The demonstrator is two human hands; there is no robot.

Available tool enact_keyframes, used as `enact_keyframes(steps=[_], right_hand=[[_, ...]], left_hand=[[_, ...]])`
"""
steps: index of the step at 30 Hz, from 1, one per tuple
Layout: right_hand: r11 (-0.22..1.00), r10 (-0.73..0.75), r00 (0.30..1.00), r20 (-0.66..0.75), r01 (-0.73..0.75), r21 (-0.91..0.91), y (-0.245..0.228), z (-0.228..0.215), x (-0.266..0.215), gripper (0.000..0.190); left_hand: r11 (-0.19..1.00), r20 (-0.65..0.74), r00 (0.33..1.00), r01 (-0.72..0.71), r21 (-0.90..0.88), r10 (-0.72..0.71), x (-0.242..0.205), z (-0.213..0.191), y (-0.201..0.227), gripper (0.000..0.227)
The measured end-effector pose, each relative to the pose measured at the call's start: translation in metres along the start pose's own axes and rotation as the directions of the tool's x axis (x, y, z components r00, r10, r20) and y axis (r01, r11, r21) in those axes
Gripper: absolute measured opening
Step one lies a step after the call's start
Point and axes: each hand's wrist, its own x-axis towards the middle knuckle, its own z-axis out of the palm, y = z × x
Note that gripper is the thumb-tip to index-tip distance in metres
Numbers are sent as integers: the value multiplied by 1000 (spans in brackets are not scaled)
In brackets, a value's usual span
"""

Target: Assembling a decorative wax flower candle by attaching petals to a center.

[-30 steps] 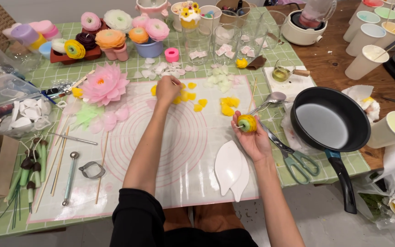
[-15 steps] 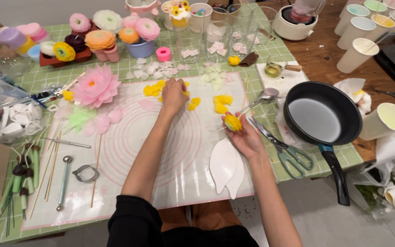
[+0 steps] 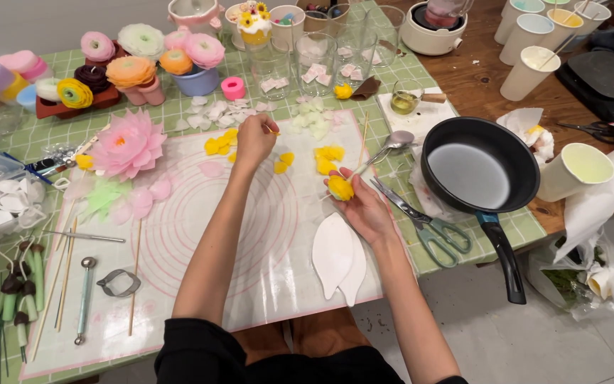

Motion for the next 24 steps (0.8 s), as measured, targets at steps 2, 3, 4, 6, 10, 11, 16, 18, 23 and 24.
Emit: enact_keyframes(steps=[2,3,4,6,10,11,16,18,23,24], right_hand=[[998,-21,1000,-16,20,-58,0,3,-2,42],[997,-29,999,35,32,-68,-1,5,-3,43],[996,-38,995,89,45,-77,-2,8,-4,44],[998,-28,997,76,31,-45,0,7,-2,42],[999,-13,997,77,10,38,3,-4,3,43],[999,-21,997,68,18,39,4,-5,4,43],[997,-14,997,75,9,72,8,-14,7,46],[997,-7,1000,13,6,73,9,-17,8,44],[988,54,989,135,-72,136,13,-26,11,45],[991,48,992,115,-62,119,15,-28,13,46]], left_hand=[[1000,28,1000,1,-29,0,-1,-6,3,19],[995,60,998,-3,-99,9,-1,-10,8,21],[986,89,996,-7,-167,22,0,-16,12,23],[928,176,984,81,-364,-17,-1,-24,34,20],[754,385,918,186,-630,96,-5,-19,90,12],[751,394,913,188,-633,103,-8,-13,113,12],[848,397,812,-207,-489,428,-29,48,210,12],[814,350,762,-379,-440,545,-36,85,237,13],[782,333,707,-569,-254,623,-51,134,297,10],[734,331,671,-668,-118,664,-51,143,303,6]])
